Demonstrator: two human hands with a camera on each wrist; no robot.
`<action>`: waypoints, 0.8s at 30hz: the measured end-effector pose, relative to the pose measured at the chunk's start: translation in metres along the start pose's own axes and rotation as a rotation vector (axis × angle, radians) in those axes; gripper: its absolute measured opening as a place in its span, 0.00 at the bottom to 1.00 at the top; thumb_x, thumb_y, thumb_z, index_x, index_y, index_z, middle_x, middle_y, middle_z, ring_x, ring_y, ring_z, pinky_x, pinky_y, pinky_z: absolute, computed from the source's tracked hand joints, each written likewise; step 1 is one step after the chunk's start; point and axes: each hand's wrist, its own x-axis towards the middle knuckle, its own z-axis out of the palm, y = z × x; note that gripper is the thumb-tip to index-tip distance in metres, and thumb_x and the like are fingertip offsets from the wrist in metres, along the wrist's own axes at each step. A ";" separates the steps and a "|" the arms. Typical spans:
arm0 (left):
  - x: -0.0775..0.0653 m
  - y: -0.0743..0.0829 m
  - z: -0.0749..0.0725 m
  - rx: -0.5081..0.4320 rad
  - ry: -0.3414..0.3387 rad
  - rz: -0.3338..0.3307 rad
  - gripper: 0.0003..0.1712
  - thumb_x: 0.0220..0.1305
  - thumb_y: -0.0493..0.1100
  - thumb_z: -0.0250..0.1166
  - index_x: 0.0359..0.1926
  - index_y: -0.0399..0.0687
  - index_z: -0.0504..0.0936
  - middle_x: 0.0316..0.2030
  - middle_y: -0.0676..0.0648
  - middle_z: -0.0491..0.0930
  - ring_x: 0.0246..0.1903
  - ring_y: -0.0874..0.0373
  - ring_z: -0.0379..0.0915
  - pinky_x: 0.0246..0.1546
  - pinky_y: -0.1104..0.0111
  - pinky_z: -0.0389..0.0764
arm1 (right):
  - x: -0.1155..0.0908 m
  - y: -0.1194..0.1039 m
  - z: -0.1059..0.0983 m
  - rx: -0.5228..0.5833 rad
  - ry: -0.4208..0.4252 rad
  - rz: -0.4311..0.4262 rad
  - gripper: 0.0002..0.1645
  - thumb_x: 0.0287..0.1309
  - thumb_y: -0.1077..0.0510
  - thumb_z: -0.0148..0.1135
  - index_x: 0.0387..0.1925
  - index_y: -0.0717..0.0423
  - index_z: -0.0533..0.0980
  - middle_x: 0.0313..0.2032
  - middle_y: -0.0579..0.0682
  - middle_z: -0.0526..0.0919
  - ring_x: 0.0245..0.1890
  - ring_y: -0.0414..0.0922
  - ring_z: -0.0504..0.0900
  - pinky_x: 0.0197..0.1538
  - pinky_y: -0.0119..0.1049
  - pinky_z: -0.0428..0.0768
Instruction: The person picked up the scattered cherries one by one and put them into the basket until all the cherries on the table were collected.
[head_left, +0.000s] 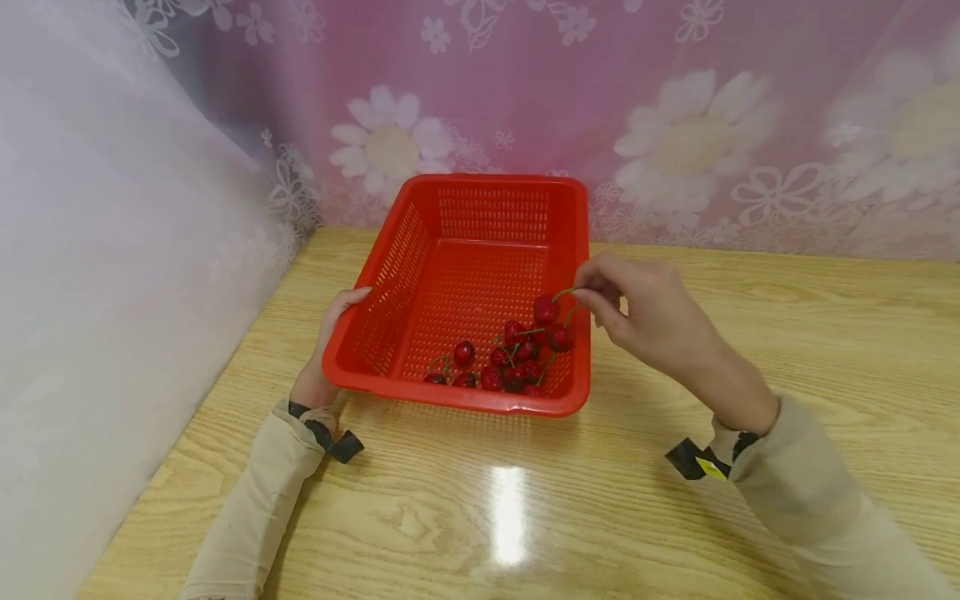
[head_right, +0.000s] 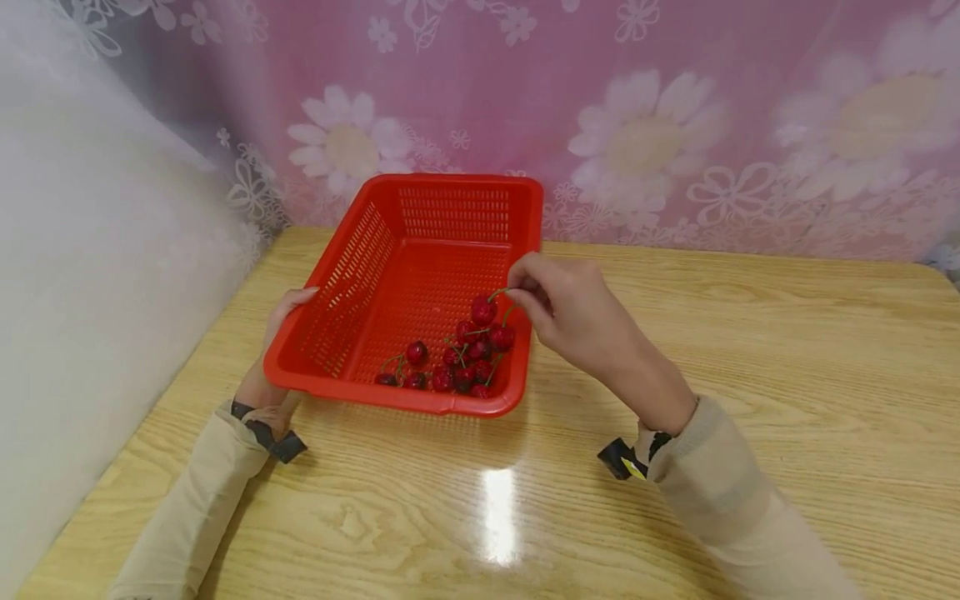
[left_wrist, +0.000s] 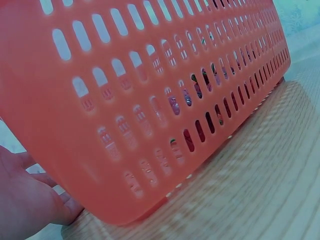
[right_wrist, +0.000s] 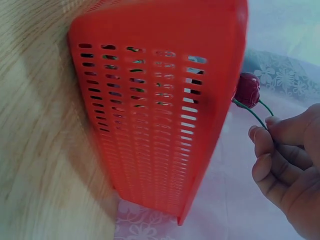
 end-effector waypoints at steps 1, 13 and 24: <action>0.000 0.000 0.000 0.000 -0.007 -0.003 0.20 0.72 0.47 0.28 0.59 0.45 0.53 0.40 0.50 0.72 0.38 0.57 0.71 0.34 0.68 0.79 | 0.000 0.001 0.001 -0.001 -0.002 0.000 0.08 0.46 0.72 0.65 0.29 0.63 0.75 0.19 0.50 0.80 0.19 0.36 0.72 0.19 0.36 0.75; 0.000 0.001 0.002 0.000 0.013 0.001 0.19 0.72 0.46 0.28 0.57 0.45 0.55 0.39 0.51 0.73 0.38 0.57 0.71 0.33 0.69 0.79 | -0.001 0.007 0.014 0.011 -0.041 0.009 0.06 0.48 0.70 0.64 0.30 0.63 0.75 0.21 0.51 0.82 0.20 0.37 0.75 0.21 0.35 0.77; -0.001 0.001 0.002 0.028 0.042 0.006 0.18 0.72 0.46 0.29 0.55 0.45 0.57 0.39 0.51 0.73 0.37 0.58 0.71 0.33 0.69 0.79 | -0.006 0.008 0.018 -0.011 -0.057 0.047 0.06 0.49 0.67 0.64 0.30 0.60 0.75 0.21 0.48 0.81 0.19 0.36 0.73 0.20 0.36 0.75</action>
